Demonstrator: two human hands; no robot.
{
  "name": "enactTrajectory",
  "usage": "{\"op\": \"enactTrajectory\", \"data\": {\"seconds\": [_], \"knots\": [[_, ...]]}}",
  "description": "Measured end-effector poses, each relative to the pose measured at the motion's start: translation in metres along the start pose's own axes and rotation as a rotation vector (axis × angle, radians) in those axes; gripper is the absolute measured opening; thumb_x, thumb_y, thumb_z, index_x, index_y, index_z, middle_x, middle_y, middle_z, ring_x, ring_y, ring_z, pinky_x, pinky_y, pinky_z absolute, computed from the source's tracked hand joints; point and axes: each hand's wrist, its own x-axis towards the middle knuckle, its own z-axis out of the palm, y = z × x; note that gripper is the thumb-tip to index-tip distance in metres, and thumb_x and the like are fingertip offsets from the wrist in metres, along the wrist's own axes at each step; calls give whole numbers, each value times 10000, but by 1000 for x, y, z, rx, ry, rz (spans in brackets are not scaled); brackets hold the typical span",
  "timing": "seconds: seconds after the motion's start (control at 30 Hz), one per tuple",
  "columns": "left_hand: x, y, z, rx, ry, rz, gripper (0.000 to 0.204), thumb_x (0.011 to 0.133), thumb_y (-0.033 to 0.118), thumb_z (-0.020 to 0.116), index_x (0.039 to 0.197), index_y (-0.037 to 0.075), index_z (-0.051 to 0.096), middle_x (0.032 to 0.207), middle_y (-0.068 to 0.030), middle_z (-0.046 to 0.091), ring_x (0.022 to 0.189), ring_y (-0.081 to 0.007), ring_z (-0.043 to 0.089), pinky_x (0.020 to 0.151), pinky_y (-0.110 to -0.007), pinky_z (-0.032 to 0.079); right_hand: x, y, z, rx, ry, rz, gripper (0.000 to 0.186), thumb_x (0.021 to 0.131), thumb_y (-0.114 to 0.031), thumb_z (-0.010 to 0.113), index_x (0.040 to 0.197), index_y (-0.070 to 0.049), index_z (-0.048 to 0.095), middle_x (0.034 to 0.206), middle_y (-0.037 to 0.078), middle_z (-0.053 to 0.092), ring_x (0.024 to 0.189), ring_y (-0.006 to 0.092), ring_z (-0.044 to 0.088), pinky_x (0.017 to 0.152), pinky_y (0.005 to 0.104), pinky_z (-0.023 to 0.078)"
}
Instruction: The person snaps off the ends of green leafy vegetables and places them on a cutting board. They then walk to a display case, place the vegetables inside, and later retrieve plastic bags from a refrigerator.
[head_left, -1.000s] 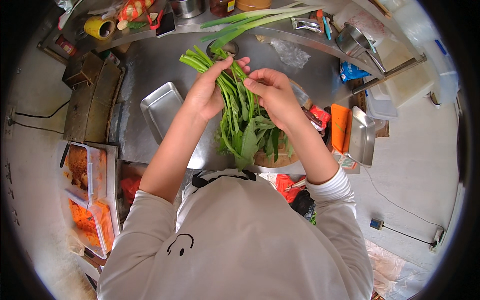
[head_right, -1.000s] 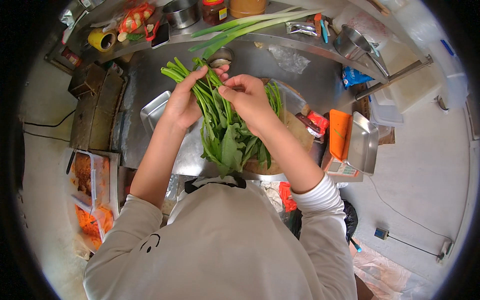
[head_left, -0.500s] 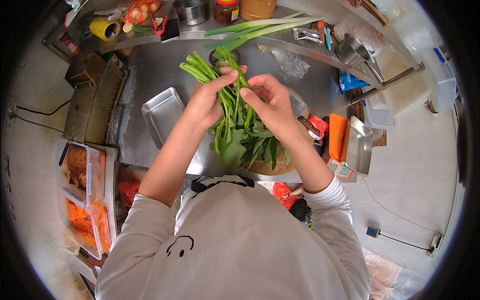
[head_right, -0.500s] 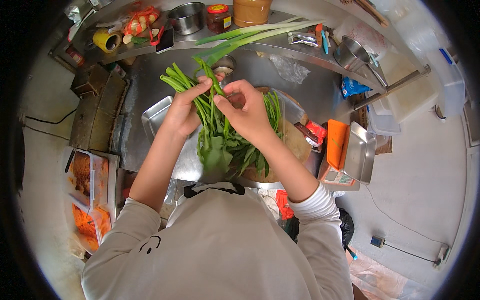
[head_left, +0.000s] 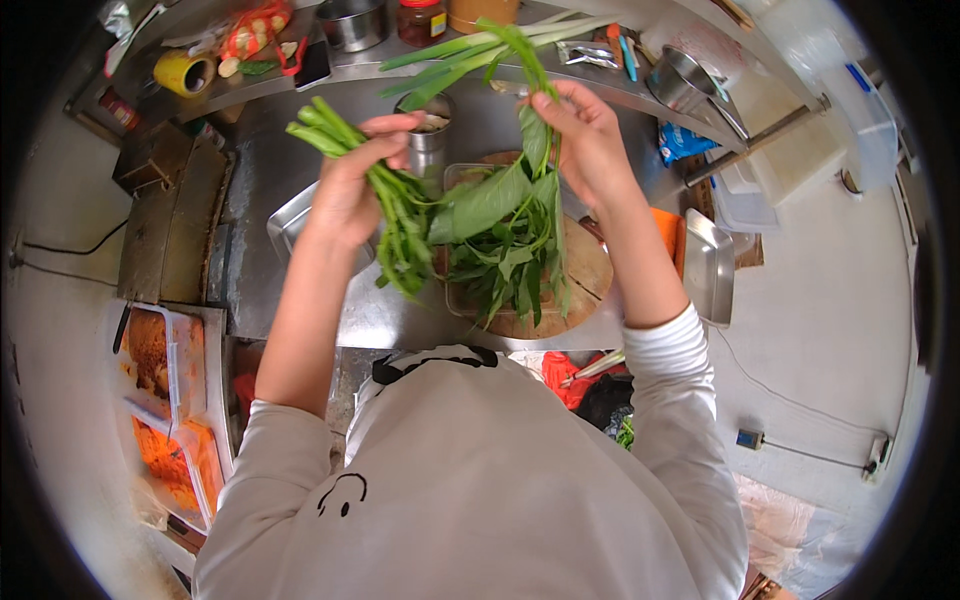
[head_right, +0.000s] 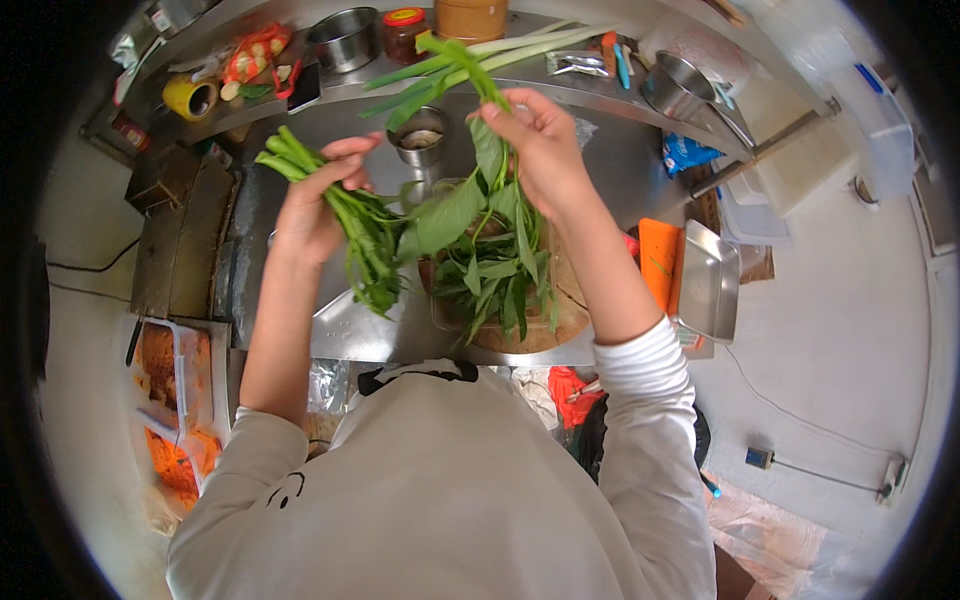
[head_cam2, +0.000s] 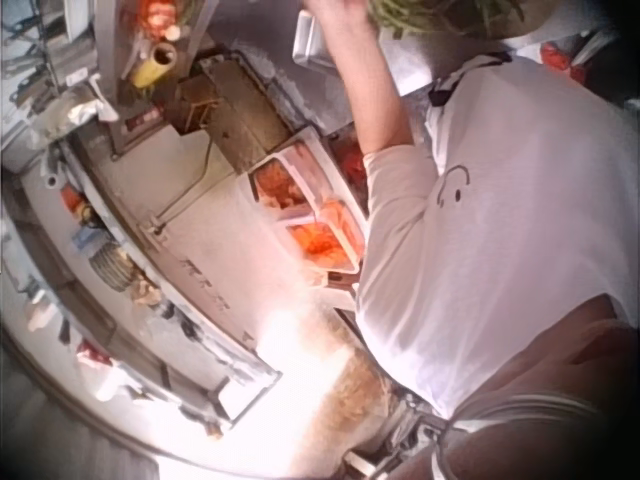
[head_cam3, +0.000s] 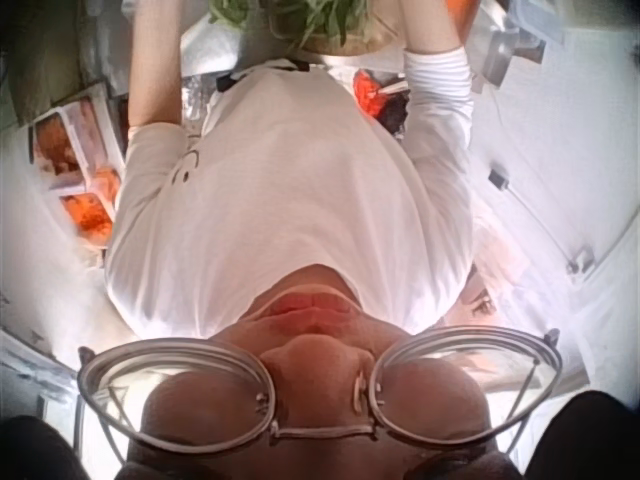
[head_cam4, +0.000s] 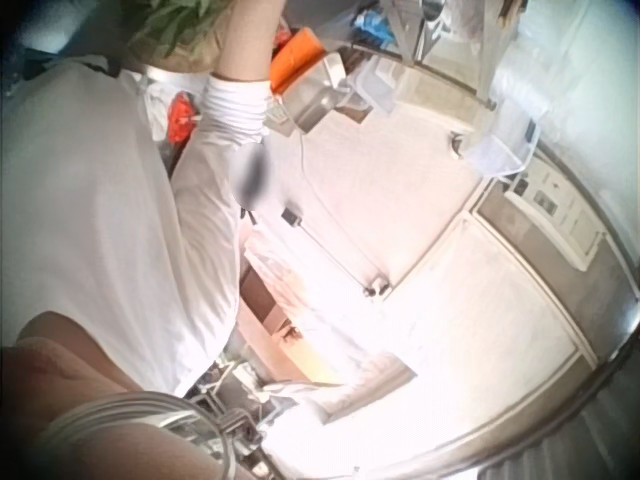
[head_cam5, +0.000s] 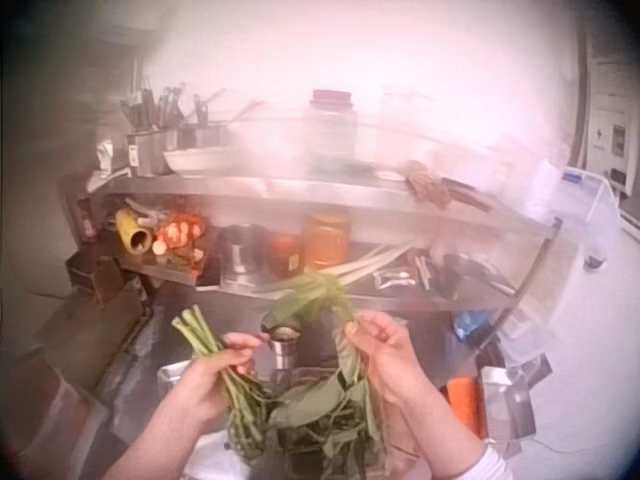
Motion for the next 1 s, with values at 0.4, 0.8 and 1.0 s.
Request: {"op": "enactTrajectory", "data": {"seconds": [0.4, 0.8, 1.0], "knots": [[-24, 31, -36, 132, -54, -120, 154, 797, 49, 544, 942, 26, 587, 1169, -107, 515, 565, -34, 395, 696, -251, 398, 10, -43, -39, 153, 50, 187, 172, 916, -84, 476, 1046, 28, 474, 988, 177, 603, 887, 255, 627, 787, 429, 541], [-31, 20, -26, 99, -59, -187, 182, 753, 45, 556, 924, -1, 602, 1104, -121, 553, 549, -51, 409, 664, -264, 432, 8, -33, -71, 148, 108, 401, 234, 940, -119, 414, 1118, 30, 439, 1069, 165, 602, 912, 272, 623, 799, 357, 526], [-32, 15, -47, 75, 4, -227, 156, 771, 60, 550, 920, 21, 578, 1118, -84, 526, 548, -38, 406, 688, -259, 413, 4, -22, -84, 134, 68, 417, 233, 942, -119, 413, 1115, 35, 439, 1054, 162, 603, 875, 259, 630, 749, 346, 537]]}}
